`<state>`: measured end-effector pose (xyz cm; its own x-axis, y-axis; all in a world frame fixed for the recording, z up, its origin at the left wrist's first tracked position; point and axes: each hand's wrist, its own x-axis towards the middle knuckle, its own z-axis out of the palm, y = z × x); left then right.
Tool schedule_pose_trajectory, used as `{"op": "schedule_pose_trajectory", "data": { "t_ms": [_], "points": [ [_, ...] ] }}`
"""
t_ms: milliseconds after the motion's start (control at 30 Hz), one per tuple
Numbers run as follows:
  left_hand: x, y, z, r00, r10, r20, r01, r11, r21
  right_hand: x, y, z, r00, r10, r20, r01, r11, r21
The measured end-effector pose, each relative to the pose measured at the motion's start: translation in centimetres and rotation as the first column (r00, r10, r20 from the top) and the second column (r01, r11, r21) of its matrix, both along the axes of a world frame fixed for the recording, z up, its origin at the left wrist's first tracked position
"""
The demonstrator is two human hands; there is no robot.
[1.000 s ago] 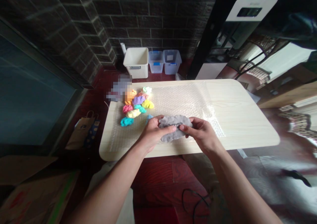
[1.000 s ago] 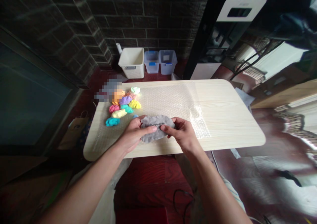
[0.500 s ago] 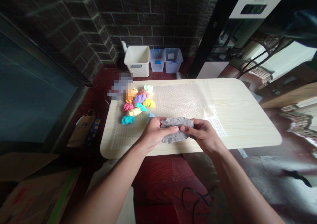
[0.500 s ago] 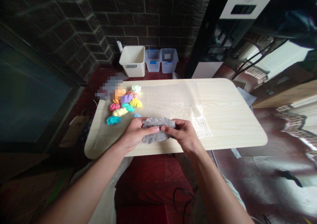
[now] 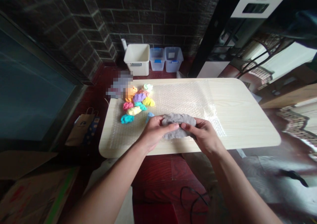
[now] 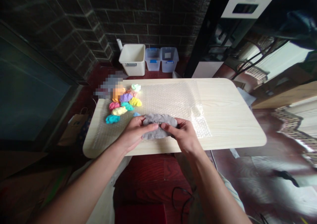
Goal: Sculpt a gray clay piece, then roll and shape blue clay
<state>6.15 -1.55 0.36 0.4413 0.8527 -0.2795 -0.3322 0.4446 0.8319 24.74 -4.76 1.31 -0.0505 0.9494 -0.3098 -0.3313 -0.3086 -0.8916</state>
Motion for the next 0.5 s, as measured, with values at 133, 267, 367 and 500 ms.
{"op": "schedule_pose_trajectory", "data": {
  "t_ms": [133, 267, 367, 500],
  "points": [
    [0.3, 0.0, -0.2, 0.997, 0.064, 0.034, -0.062, 0.997, -0.043, -0.1, 0.2, 0.1, 0.995, -0.104, -0.01, 0.104, 0.995, -0.001],
    [0.5, -0.1, -1.1, 0.985, 0.143, -0.101, -0.136, 0.988, 0.071, 0.4, 0.1, -0.4, 0.998, -0.012, 0.062, 0.012, 1.0, -0.009],
    [0.4, -0.3, -1.4, 0.97, 0.149, -0.191, -0.116, 0.978, 0.171, 0.8, 0.1, -0.6, 0.994, 0.025, 0.102, -0.027, 0.999, 0.024],
    [0.3, -0.5, -1.3, 0.956, 0.082, -0.281, -0.014, 0.972, 0.236, 0.8, 0.2, -0.5, 0.98, 0.054, 0.191, -0.071, 0.994, 0.084]
  ]
}}
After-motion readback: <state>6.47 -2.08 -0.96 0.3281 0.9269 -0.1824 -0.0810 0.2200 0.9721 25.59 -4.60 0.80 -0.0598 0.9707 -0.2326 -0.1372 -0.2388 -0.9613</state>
